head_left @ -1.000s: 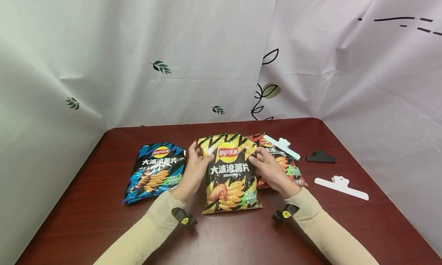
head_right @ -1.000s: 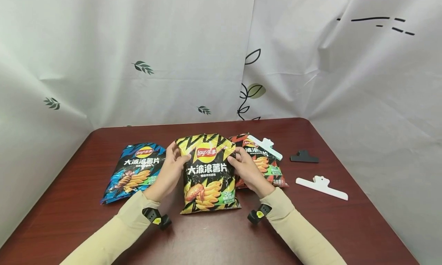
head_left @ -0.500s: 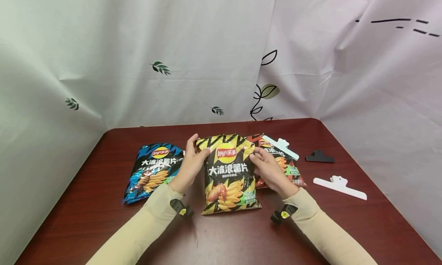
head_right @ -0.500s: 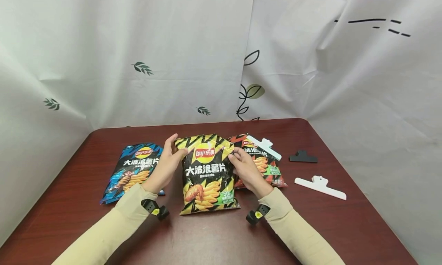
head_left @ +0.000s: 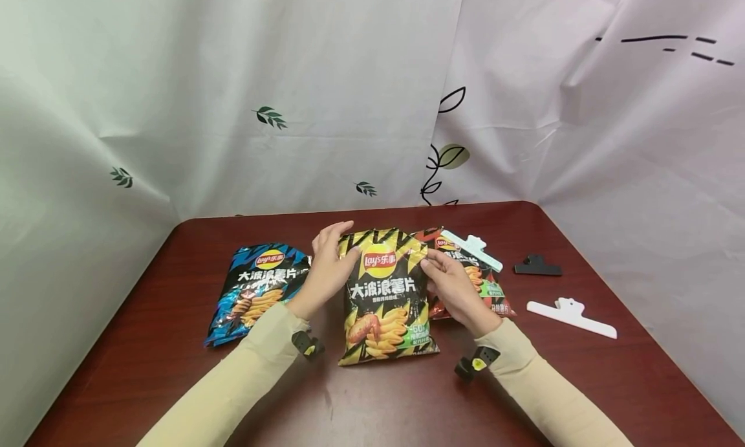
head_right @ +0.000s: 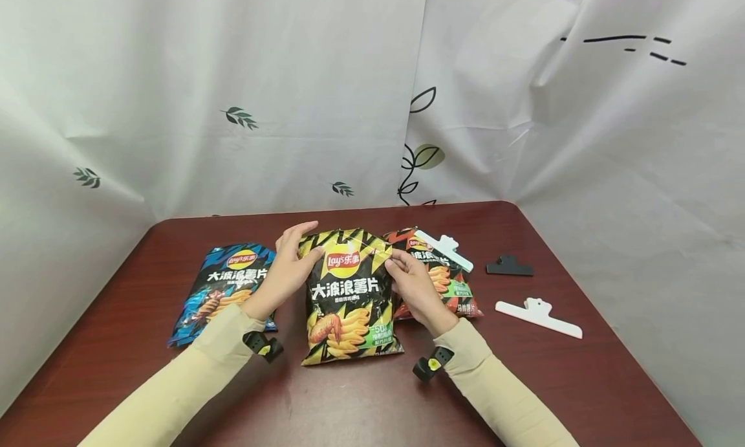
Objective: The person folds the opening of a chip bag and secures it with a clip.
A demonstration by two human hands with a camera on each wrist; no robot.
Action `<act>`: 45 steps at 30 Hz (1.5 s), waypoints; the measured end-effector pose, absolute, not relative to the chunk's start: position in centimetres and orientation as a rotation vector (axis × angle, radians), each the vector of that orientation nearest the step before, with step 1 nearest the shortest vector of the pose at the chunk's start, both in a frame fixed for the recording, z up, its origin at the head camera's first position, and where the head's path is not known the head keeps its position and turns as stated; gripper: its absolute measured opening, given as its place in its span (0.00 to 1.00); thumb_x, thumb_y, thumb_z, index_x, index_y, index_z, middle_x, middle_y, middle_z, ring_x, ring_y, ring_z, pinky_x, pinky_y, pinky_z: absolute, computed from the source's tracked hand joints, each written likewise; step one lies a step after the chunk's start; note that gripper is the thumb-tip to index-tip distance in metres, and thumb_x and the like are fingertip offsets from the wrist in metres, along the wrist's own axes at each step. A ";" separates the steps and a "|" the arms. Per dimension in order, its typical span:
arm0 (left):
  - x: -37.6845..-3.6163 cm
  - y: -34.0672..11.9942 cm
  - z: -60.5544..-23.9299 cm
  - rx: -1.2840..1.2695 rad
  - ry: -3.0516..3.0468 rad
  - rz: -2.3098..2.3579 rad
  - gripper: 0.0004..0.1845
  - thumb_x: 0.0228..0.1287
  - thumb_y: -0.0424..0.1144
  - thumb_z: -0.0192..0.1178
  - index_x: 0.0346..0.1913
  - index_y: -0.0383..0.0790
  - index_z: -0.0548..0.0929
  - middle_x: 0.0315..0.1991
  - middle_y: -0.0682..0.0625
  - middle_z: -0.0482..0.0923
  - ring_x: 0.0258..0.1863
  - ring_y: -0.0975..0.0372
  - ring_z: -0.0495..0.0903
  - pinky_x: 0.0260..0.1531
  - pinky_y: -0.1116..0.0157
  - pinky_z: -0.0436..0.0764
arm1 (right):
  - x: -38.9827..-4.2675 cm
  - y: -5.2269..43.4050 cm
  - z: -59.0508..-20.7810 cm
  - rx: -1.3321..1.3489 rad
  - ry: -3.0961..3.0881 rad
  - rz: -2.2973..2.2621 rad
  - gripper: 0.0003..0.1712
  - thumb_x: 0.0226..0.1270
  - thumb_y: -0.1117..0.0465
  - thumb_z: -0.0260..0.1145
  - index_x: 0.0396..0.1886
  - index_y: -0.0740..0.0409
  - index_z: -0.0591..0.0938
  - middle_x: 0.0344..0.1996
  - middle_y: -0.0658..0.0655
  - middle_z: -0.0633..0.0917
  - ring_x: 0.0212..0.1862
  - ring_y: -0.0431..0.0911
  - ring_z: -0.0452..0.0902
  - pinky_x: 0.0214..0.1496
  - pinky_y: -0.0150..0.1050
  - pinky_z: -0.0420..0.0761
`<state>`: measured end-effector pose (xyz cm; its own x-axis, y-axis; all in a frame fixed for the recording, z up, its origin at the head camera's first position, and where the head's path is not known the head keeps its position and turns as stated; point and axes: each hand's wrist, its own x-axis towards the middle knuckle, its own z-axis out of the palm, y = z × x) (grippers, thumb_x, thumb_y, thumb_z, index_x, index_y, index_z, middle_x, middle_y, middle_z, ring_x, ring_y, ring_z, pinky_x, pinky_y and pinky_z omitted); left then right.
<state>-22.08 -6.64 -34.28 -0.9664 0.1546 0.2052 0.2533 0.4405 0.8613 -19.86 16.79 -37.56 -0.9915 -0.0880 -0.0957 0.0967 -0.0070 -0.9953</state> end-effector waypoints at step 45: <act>-23.8 -4.8 -33.4 -0.627 -2.675 -0.897 0.12 0.70 0.45 0.55 0.51 0.51 0.85 0.46 0.51 0.82 0.44 0.55 0.73 0.48 0.51 0.65 | -19.8 16.1 -37.8 -0.022 2.043 -2.251 0.09 0.73 0.62 0.56 0.48 0.61 0.74 0.28 0.43 0.84 0.26 0.35 0.77 0.28 0.29 0.78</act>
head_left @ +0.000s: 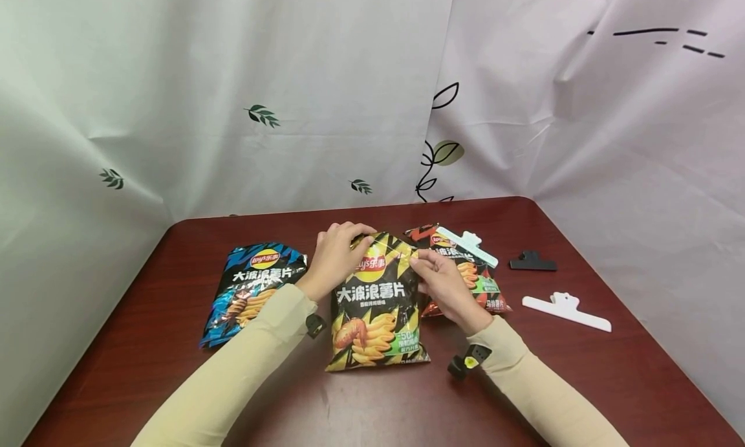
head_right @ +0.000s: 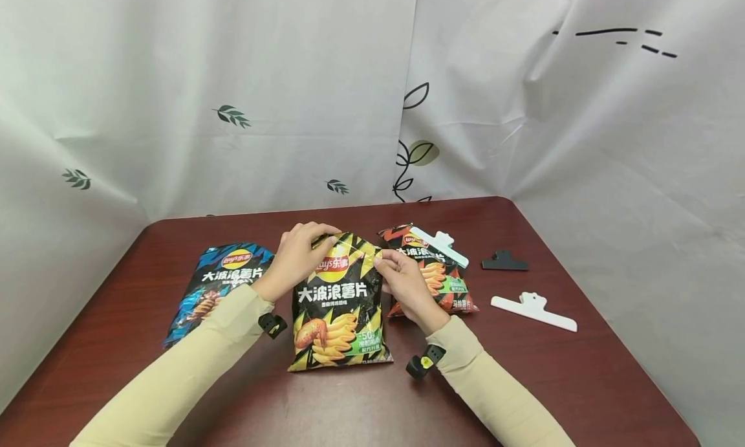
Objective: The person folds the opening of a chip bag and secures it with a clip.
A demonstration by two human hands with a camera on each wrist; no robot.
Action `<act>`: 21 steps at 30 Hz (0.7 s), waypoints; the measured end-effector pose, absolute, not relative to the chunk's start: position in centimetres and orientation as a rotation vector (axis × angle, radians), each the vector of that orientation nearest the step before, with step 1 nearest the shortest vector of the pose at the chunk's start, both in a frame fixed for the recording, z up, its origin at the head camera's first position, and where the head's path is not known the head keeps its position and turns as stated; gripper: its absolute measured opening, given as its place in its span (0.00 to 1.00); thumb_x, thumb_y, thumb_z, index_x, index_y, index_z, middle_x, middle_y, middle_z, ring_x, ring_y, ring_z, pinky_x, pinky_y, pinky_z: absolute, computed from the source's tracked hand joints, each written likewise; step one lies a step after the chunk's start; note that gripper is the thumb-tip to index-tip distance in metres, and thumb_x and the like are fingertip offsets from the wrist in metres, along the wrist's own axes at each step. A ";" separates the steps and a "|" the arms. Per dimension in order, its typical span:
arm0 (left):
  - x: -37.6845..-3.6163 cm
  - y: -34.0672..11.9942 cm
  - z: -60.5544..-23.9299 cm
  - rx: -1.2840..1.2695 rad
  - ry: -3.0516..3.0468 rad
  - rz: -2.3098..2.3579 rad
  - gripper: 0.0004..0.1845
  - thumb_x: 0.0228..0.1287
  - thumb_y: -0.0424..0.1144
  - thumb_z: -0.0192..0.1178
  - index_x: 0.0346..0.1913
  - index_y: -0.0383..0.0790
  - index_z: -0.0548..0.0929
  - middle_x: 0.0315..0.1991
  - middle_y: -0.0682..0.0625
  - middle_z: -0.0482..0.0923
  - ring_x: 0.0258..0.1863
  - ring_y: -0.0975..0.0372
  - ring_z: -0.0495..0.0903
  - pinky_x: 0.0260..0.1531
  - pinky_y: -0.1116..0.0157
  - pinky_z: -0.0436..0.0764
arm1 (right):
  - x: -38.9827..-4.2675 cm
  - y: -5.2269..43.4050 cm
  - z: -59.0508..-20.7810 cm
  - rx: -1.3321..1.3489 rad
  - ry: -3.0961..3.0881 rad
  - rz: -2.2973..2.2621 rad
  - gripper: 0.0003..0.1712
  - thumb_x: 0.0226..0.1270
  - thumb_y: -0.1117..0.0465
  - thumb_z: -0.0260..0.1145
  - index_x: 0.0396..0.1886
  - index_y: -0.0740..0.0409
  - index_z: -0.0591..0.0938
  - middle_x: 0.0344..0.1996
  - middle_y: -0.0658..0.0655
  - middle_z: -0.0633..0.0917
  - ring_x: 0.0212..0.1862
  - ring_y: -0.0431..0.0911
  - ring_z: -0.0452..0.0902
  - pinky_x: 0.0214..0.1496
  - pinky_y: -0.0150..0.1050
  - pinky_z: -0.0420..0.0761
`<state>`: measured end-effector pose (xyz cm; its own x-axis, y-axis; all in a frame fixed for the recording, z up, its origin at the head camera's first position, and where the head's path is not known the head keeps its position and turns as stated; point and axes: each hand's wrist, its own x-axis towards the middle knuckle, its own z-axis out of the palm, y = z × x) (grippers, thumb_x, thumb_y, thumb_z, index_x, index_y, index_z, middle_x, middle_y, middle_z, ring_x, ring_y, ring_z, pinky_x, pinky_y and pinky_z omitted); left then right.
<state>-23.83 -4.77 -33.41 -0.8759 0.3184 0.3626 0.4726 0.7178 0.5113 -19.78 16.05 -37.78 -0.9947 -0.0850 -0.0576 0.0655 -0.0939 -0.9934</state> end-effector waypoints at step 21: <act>-23.5 -5.3 -33.8 -0.640 -2.628 -0.989 0.10 0.71 0.42 0.54 0.46 0.48 0.85 0.33 0.53 0.81 0.19 0.61 0.68 0.27 0.62 0.68 | -19.9 15.8 -38.1 0.027 2.150 -2.231 0.20 0.71 0.64 0.58 0.59 0.68 0.74 0.28 0.40 0.84 0.21 0.34 0.69 0.23 0.26 0.72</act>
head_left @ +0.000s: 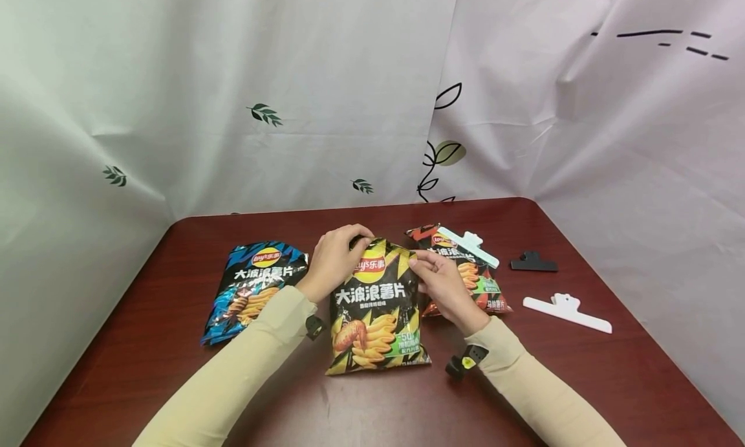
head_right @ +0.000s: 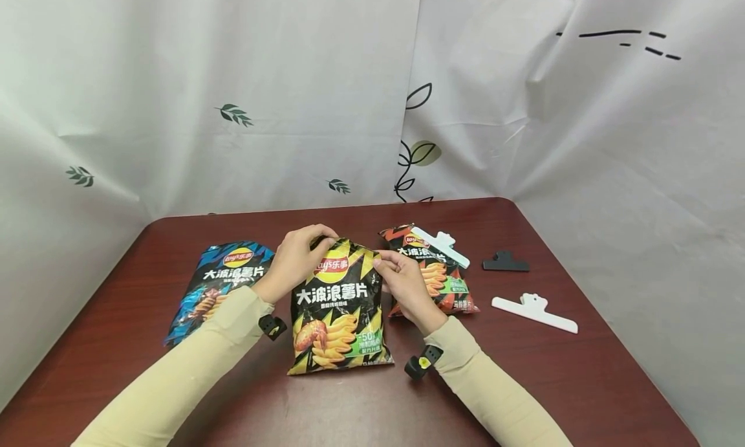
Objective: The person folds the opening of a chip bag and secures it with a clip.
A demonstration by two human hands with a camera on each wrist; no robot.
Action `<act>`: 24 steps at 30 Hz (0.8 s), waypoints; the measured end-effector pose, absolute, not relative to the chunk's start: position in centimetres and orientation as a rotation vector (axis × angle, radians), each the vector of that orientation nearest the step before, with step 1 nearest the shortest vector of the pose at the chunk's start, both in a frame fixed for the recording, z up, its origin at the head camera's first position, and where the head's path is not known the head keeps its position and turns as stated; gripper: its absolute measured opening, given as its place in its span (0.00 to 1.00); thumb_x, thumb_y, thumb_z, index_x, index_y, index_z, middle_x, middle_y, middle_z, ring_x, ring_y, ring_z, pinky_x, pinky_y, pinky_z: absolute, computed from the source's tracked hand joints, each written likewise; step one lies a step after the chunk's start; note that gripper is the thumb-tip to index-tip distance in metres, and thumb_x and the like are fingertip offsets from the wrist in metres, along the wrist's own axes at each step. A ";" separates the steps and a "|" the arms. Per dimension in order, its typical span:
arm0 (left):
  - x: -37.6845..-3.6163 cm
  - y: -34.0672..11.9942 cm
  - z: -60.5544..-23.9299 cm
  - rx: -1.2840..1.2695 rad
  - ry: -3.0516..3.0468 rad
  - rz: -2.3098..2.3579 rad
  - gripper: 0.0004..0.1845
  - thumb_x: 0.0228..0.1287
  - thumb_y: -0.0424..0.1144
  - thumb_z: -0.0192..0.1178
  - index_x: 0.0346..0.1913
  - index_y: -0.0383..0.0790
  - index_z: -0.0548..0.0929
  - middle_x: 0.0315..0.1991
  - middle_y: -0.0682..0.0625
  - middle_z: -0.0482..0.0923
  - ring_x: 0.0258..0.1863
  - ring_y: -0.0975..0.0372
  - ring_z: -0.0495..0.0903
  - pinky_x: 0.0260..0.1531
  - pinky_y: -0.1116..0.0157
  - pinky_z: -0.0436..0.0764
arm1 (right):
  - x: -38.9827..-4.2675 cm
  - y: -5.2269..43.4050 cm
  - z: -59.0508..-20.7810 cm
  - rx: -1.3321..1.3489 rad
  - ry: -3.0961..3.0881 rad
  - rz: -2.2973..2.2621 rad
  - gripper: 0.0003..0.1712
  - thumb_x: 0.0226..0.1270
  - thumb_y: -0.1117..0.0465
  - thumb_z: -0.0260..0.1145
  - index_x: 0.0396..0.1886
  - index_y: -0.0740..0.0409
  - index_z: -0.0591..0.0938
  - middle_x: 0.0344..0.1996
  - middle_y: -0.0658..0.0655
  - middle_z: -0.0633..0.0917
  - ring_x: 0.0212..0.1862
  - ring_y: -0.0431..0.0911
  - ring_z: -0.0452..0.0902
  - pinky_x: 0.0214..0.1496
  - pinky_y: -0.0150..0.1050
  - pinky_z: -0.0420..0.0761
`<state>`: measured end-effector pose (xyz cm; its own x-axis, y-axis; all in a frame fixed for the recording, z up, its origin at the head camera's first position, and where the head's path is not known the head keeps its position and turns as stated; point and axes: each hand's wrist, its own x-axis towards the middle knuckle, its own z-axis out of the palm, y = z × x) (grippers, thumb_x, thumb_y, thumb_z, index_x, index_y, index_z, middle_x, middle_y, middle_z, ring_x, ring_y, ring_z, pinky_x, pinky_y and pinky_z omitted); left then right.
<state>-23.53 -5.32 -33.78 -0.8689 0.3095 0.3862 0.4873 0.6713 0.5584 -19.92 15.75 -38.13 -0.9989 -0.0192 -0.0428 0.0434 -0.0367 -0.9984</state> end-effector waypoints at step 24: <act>-23.2 -5.7 -34.4 -0.652 -2.616 -1.119 0.15 0.71 0.35 0.52 0.51 0.53 0.86 0.44 0.53 0.84 0.08 0.61 0.61 0.11 0.69 0.57 | -19.8 15.8 -38.5 -0.095 2.080 -2.292 0.19 0.70 0.64 0.60 0.58 0.64 0.78 0.35 0.47 0.87 0.31 0.37 0.82 0.31 0.33 0.83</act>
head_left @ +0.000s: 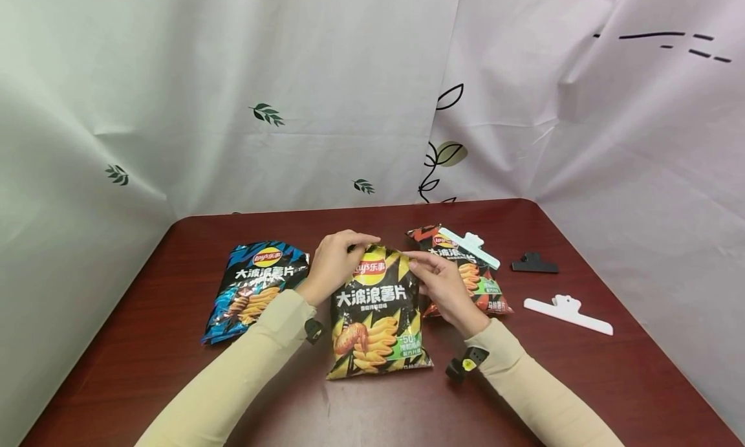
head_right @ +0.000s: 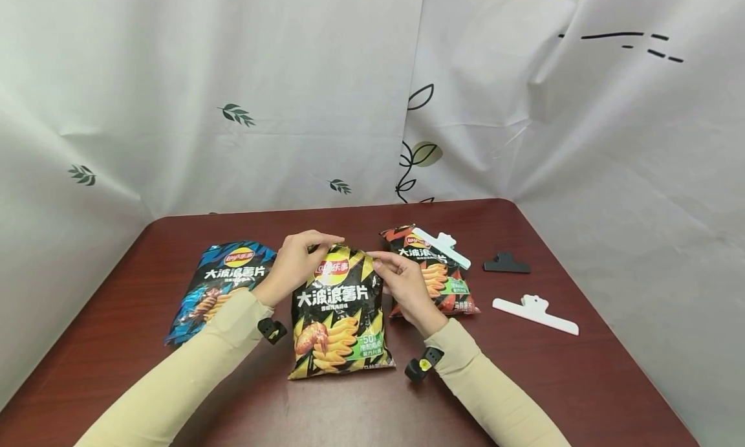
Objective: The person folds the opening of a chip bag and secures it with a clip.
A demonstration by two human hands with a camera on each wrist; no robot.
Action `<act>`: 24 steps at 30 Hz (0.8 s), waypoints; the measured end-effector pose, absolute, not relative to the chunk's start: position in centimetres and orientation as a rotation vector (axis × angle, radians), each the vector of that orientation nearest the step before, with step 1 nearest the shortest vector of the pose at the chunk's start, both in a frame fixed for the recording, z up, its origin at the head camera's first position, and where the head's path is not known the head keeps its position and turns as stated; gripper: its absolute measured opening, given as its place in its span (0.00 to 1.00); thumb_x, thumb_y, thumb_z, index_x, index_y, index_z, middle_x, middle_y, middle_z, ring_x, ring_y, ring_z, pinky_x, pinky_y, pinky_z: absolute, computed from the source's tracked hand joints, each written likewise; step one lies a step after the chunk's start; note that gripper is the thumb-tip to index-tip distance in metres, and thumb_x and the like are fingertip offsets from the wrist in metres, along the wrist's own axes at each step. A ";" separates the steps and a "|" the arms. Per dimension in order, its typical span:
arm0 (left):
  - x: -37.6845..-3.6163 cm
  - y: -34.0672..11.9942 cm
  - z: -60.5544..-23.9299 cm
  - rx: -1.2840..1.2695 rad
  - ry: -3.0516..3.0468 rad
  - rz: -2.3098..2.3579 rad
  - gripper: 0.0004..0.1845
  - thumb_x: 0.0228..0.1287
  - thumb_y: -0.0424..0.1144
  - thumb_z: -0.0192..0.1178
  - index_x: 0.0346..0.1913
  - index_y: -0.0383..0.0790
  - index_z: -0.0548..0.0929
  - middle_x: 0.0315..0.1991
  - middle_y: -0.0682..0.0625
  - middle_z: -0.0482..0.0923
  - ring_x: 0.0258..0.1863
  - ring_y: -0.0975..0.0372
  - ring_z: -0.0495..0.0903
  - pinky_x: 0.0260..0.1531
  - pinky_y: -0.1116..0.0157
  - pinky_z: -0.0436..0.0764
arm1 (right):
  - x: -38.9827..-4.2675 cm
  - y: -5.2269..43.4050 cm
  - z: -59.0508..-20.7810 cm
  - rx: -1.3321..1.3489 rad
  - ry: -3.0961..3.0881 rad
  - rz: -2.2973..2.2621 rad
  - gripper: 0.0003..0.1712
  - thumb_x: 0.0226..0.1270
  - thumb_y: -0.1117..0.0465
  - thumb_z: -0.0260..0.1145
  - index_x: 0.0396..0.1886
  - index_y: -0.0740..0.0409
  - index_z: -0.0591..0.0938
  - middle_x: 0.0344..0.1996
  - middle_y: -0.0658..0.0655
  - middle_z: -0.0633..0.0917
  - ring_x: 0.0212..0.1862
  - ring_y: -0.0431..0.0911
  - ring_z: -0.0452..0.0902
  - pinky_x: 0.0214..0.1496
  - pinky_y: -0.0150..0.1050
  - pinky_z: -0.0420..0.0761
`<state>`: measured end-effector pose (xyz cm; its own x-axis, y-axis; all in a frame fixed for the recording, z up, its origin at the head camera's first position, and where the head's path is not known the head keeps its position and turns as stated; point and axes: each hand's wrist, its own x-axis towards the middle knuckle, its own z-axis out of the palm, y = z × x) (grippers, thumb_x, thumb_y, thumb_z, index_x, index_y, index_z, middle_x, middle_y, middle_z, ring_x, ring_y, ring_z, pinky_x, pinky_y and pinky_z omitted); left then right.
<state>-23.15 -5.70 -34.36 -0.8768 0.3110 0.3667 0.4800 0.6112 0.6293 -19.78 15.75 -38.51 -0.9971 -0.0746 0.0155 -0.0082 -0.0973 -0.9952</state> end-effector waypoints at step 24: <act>-22.8 -5.8 -34.2 -0.691 -2.606 -1.214 0.16 0.69 0.30 0.51 0.38 0.49 0.89 0.40 0.52 0.82 0.10 0.61 0.64 0.14 0.68 0.65 | -19.5 16.0 -38.7 -0.062 2.104 -2.272 0.08 0.68 0.67 0.60 0.40 0.56 0.85 0.29 0.46 0.84 0.25 0.37 0.74 0.26 0.29 0.75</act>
